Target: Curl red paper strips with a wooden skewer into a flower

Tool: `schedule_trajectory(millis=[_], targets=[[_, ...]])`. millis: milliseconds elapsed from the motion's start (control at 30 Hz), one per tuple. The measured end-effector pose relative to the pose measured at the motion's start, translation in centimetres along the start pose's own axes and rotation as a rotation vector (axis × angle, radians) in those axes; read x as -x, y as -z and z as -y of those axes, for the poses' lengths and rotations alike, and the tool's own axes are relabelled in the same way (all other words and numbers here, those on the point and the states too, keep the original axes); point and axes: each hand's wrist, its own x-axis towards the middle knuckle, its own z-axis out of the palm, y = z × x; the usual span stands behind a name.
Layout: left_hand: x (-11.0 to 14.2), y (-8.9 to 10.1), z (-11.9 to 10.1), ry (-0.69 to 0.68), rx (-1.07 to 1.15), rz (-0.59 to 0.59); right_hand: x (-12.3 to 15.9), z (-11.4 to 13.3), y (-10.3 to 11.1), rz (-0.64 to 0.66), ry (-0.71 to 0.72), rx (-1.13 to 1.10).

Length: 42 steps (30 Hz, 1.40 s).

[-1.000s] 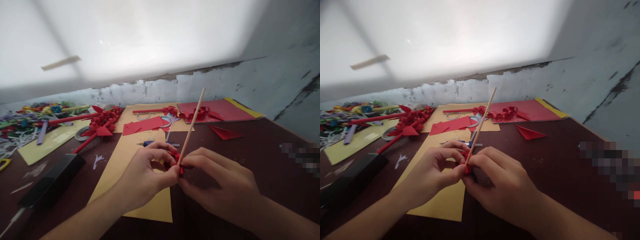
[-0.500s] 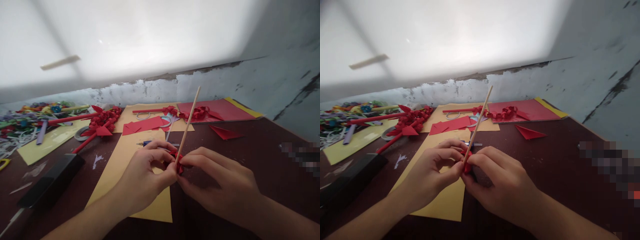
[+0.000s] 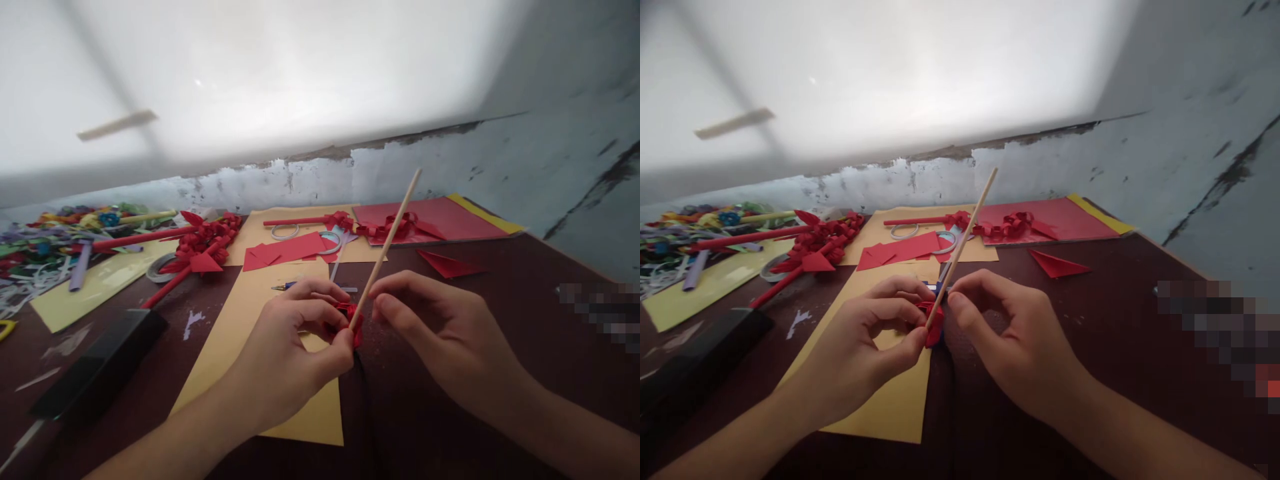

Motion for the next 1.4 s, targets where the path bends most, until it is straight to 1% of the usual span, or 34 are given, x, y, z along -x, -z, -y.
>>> schedule_trajectory(millis=[67,333,500,633,767,867,1033,1200,1300,1400], targets=[[0.0,-0.1,0.1,-0.018,-0.019,0.007,-0.2,-0.2,0.0,0.020,-0.042,-0.055],[0.0,0.0,0.2,0.004,0.002,0.011,-0.1,-0.5,0.0,0.029,-0.099,-0.107],[0.0,0.1,0.3,-0.010,-0.024,0.001,-0.2,-0.5,-0.1,-0.016,-0.115,-0.166],[0.0,0.2,0.7,-0.036,-0.033,0.015,-0.6,-0.5,-0.2,0.034,-0.180,-0.231],[-0.2,0.2,1.0,0.022,-0.016,0.051,-0.9,-0.9,-0.3,0.112,-0.254,-0.359],[-0.5,0.2,1.1,0.066,0.009,0.081,-0.9,-1.2,-0.2,0.132,-0.274,-0.384],[-0.6,0.3,0.9,0.098,0.020,0.091,-1.1,-1.4,-0.2,0.142,-0.326,-0.365],[-0.7,0.3,0.5,0.131,0.079,0.131,-1.3,-1.3,-0.1,0.149,-0.455,-0.348],[-0.7,0.2,0.3,0.143,0.091,0.160,-1.3,-1.2,-0.1,0.160,-0.459,-0.383],[-0.6,0.2,0.3,0.151,0.104,0.167,-1.4,-1.1,0.0,0.133,-0.487,-0.432]])
